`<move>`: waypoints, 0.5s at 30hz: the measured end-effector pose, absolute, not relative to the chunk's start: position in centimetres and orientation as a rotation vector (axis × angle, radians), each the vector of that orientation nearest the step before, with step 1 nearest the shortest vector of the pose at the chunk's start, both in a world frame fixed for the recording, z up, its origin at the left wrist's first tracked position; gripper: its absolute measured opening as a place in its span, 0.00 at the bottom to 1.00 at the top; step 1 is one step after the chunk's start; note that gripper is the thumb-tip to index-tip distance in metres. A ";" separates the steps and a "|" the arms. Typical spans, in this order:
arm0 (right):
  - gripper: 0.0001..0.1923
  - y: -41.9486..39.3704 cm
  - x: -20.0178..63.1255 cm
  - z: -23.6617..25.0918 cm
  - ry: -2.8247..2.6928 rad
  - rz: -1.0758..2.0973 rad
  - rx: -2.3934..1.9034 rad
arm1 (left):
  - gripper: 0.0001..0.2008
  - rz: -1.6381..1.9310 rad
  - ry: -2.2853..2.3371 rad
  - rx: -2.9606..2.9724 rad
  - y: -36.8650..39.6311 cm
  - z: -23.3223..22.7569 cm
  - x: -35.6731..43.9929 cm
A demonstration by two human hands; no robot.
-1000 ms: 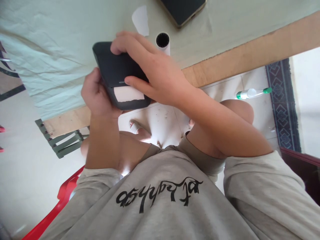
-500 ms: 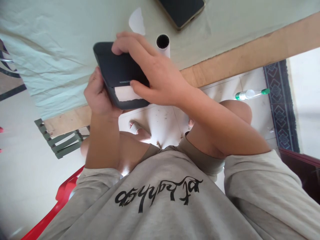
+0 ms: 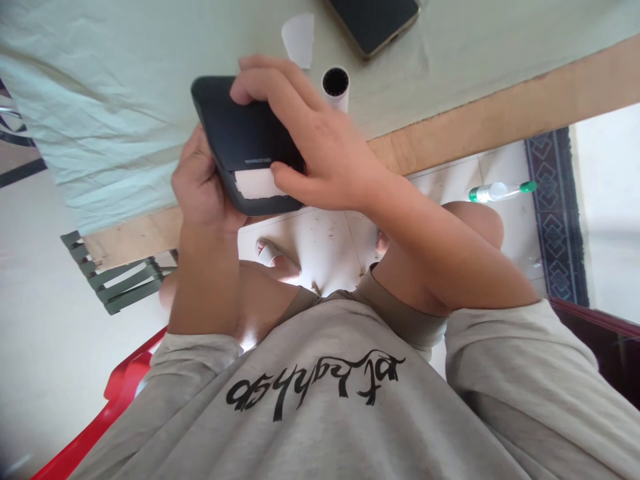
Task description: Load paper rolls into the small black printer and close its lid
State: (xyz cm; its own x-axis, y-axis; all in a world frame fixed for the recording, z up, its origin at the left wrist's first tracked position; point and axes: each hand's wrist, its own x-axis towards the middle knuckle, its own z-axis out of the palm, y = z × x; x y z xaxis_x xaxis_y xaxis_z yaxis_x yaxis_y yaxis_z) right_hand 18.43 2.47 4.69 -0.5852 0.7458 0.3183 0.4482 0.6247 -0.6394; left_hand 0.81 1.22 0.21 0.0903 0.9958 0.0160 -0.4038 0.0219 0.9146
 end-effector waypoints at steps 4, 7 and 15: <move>0.25 2.4 18.6 5.2 -2.308 0.661 -0.995 | 0.11 1.303 0.825 0.920 1.2 0.5 0.8; 0.25 2.2 18.8 5.8 -2.330 0.646 -0.987 | 0.13 1.278 0.772 0.816 0.9 1.4 1.2; 0.11 2.7 18.4 7.1 -2.064 0.597 -0.906 | 0.11 1.316 0.719 0.821 0.6 1.7 1.6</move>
State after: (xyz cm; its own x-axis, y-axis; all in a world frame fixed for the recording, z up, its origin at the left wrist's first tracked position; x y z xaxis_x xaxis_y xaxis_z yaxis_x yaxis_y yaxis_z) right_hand 18.40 2.75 7.12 -0.4351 0.7663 0.4727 0.3954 0.6343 -0.6643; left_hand 1.59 0.56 1.71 0.1236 0.9923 0.0041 -0.5324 0.0628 0.8442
